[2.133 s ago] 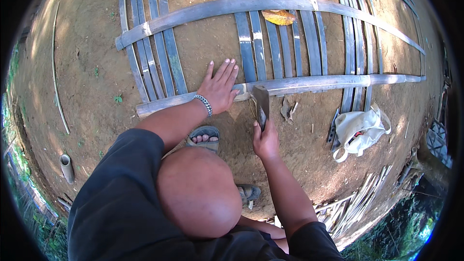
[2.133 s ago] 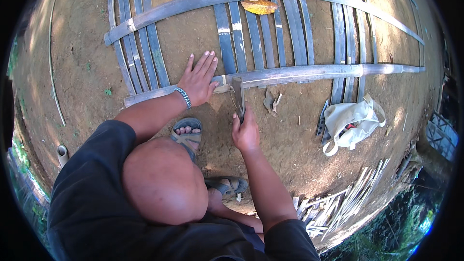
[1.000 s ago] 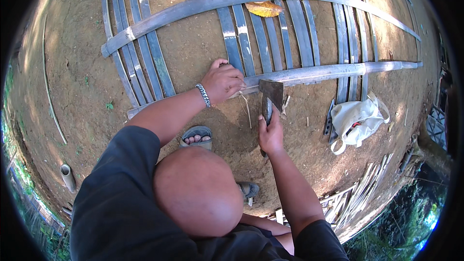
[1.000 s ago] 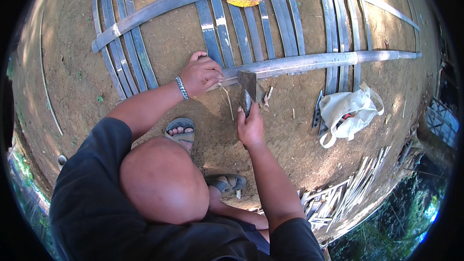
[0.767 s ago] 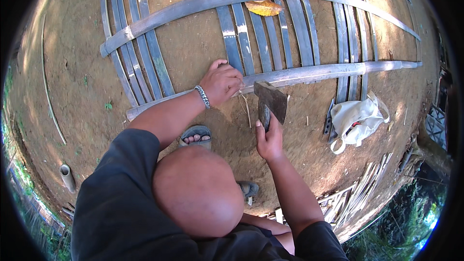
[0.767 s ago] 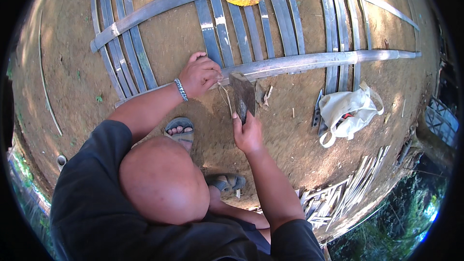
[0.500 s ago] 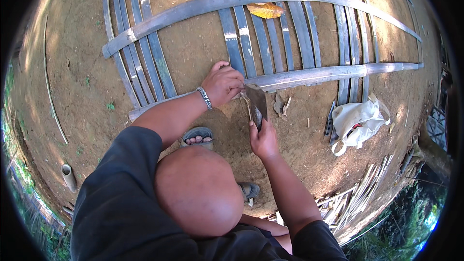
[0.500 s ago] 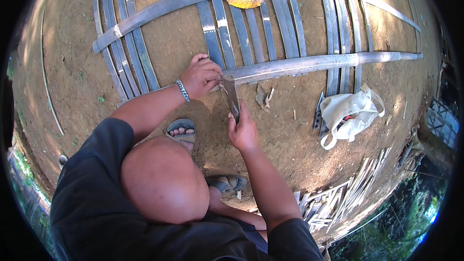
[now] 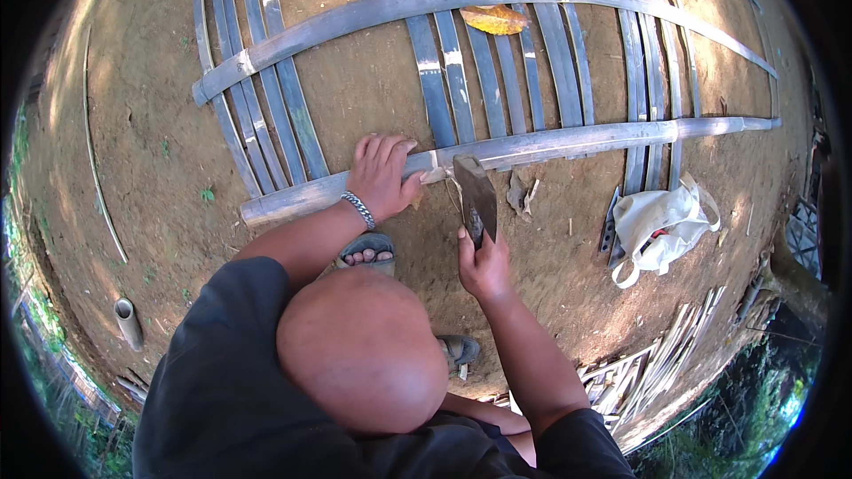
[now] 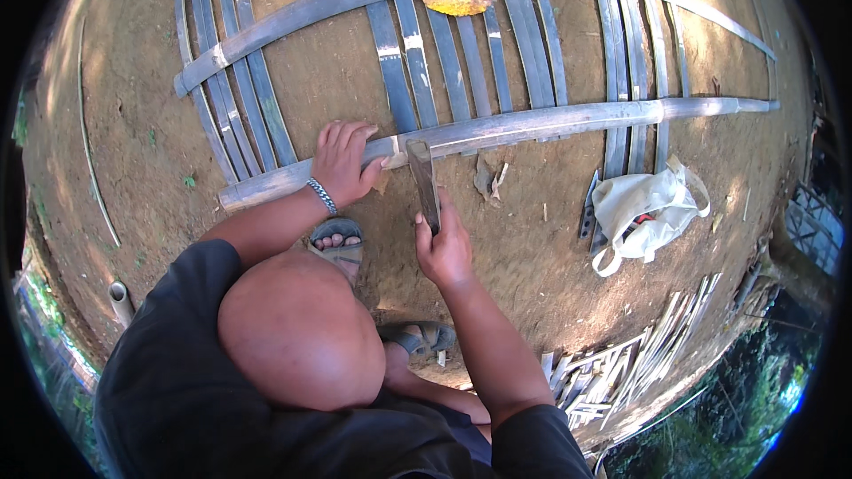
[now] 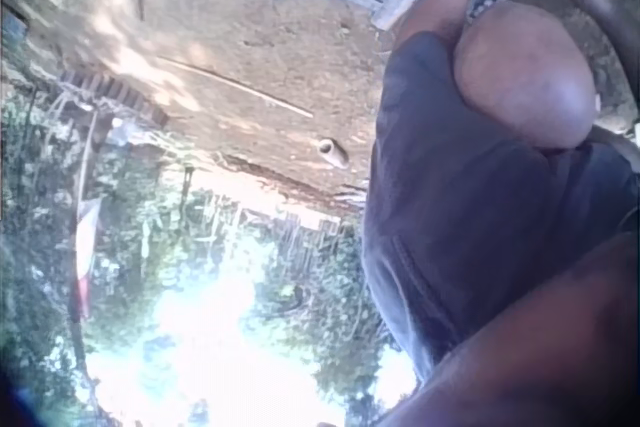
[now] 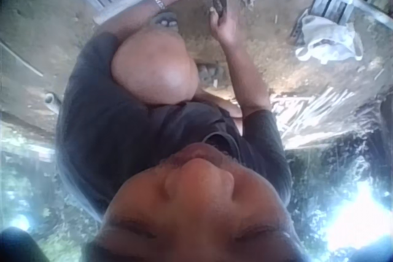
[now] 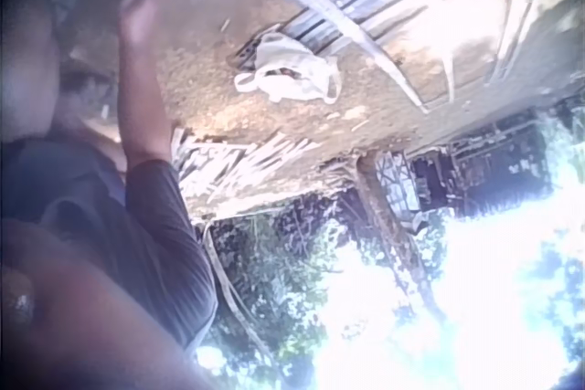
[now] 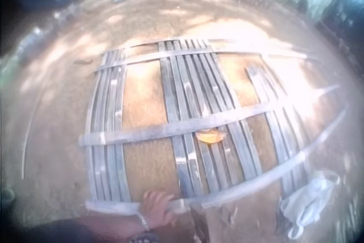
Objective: The person constructs a bamboo structure by aligning bamboo strips into a grid and using a small axe to carve notches or trim the strips while kneeling on a dirt ground.
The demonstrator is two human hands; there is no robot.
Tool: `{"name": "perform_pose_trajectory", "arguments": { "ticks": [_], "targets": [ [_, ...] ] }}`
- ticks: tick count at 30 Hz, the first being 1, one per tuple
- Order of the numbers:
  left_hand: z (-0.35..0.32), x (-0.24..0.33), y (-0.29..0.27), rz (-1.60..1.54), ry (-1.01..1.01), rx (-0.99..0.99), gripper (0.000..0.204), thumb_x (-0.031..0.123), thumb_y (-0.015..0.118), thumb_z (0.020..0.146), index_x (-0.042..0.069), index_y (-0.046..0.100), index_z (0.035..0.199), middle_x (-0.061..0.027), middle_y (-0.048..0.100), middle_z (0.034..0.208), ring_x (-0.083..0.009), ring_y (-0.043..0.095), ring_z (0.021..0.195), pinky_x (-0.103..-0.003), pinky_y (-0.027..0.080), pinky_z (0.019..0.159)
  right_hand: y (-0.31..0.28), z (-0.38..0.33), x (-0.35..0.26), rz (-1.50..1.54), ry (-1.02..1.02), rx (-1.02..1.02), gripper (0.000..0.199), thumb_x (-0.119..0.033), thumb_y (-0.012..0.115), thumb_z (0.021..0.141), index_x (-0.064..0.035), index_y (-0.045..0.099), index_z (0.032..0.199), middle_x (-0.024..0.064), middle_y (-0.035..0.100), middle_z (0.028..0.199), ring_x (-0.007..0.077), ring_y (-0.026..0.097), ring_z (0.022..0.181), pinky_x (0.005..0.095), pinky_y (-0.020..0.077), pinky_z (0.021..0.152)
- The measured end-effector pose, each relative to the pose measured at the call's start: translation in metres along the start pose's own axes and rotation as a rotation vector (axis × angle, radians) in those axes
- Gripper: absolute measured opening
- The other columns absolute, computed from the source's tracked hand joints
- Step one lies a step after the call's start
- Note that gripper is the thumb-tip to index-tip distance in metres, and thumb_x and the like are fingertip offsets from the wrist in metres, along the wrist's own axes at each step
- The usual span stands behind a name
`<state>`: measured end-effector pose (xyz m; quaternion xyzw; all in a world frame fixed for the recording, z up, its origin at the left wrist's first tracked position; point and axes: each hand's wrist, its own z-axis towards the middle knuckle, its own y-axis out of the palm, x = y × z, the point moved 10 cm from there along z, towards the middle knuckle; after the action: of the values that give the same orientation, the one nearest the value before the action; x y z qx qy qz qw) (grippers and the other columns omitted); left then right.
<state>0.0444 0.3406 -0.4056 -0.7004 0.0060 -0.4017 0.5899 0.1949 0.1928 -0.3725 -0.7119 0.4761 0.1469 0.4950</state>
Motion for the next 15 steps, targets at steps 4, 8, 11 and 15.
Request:
{"name": "perform_pose_trajectory", "arguments": {
  "ticks": [4, 8, 11, 15],
  "targets": [
    [0.000, 0.011, 0.008, 0.059, 0.106, -0.086, 0.036, 0.027, 0.069, 0.090, 0.010, 0.064, 0.121, -0.0075, 0.060, 0.119, -0.0293, 0.054, 0.120, -0.052, 0.028, 0.118, 0.004, -0.014, 0.011, 0.014, -0.204, 0.115, 0.055, -0.018, 0.062, 0.098, -0.0041, 0.043, 0.148, 0.0305, 0.062, 0.126, 0.0510, 0.062, 0.113, 0.0523, 0.0525, 0.094],
    [-0.005, 0.005, 0.012, 0.085, 0.124, -0.100, 0.034, 0.033, 0.067, 0.093, 0.013, 0.068, 0.121, -0.0057, 0.060, 0.117, -0.0250, 0.054, 0.123, -0.052, 0.026, 0.119, 0.013, 0.013, 0.011, -0.029, -0.019, -0.003, 0.053, -0.017, 0.063, 0.098, -0.0013, 0.045, 0.145, 0.0301, 0.063, 0.124, 0.0503, 0.064, 0.110, 0.0508, 0.0527, 0.093],
    [-0.007, 0.003, 0.015, 0.085, 0.126, -0.104, 0.033, 0.032, 0.067, 0.094, 0.014, 0.069, 0.121, -0.0047, 0.060, 0.116, -0.0235, 0.054, 0.122, -0.052, 0.025, 0.120, 0.012, 0.006, 0.012, 0.002, -0.027, -0.011, 0.052, -0.016, 0.064, 0.097, -0.0010, 0.048, 0.144, 0.0289, 0.064, 0.119, 0.0477, 0.066, 0.105, 0.0489, 0.0540, 0.090],
    [-0.006, 0.005, 0.011, 0.061, 0.144, -0.072, 0.033, 0.029, 0.070, 0.091, 0.013, 0.069, 0.120, -0.0049, 0.060, 0.113, -0.0245, 0.056, 0.118, -0.053, 0.028, 0.119, 0.006, -0.009, 0.017, 0.060, -0.194, 0.071, 0.051, -0.014, 0.065, 0.095, -0.0016, 0.050, 0.142, 0.0274, 0.065, 0.113, 0.0434, 0.068, 0.100, 0.0463, 0.0550, 0.087]
  ]
}}
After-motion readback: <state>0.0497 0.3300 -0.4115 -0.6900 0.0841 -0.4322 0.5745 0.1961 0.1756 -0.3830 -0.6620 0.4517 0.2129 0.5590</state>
